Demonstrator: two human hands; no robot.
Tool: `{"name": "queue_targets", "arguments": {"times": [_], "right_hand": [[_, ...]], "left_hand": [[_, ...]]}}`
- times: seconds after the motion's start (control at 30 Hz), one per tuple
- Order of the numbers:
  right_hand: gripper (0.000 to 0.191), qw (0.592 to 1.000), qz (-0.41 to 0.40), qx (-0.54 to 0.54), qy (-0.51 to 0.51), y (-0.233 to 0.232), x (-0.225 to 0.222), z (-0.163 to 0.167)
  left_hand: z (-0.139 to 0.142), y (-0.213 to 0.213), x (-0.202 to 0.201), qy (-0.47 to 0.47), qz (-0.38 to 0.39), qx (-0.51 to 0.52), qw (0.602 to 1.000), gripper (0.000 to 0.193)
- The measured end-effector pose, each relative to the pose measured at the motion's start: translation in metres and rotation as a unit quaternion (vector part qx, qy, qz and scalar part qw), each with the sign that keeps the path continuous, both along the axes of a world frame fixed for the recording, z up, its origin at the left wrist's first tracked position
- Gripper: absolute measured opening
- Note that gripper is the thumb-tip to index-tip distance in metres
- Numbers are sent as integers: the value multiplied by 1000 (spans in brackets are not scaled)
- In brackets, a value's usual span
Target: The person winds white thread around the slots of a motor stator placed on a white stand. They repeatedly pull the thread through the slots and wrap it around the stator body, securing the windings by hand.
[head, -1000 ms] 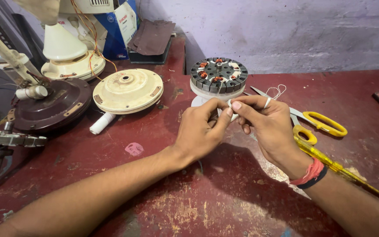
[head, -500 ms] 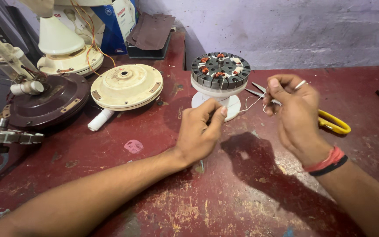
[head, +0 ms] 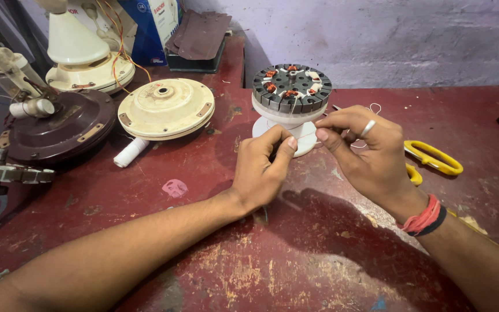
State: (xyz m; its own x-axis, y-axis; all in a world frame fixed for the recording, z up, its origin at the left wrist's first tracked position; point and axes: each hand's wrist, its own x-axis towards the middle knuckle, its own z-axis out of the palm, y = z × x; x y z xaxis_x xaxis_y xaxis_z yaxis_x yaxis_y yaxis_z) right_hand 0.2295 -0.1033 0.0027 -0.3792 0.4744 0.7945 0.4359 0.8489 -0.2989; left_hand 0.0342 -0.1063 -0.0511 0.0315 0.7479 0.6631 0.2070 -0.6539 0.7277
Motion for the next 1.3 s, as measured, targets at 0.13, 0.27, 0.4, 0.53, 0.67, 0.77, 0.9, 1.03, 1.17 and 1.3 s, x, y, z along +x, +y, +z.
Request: {"name": "queue_targets", "arguments": {"times": [0.13, 0.27, 0.4, 0.53, 0.67, 0.77, 0.9, 1.03, 1.17, 1.3], "right_hand": [[11, 996, 18, -82, 13, 3, 1, -4], [12, 993, 17, -120, -13, 4, 1, -8], [17, 956, 44, -281, 76, 5, 2, -10], [15, 937, 44, -328, 113, 10, 3, -9], [13, 945, 48, -304, 112, 8, 4, -7], [12, 991, 31, -125, 28, 2, 5, -7], [15, 999, 24, -23, -27, -3, 3, -3], [14, 999, 4, 5, -48, -5, 0, 3], [14, 998, 3, 23, -65, -6, -4, 4], [11, 998, 3, 17, -67, -5, -4, 2]], "left_hand": [[1, -1, 0, 34, 27, 21, 999, 19], [0, -1, 4, 17, -18, 43, 999, 18], [-3, -1, 5, 8, -32, 22, 999, 17], [-4, -1, 4, -16, -63, -7, 998, 18], [-5, -2, 4, -17, -86, -19, 996, 18], [-4, -1, 4, -14, -82, -9, 996, 18], [-5, -2, 3, -15, -85, 3, 996, 18], [-4, -3, 3, -22, -77, 3, 997, 18], [-3, -3, 3, -28, -70, 8, 997, 19], [-2, -5, 2, -10, -52, 9, 999, 19]]}}
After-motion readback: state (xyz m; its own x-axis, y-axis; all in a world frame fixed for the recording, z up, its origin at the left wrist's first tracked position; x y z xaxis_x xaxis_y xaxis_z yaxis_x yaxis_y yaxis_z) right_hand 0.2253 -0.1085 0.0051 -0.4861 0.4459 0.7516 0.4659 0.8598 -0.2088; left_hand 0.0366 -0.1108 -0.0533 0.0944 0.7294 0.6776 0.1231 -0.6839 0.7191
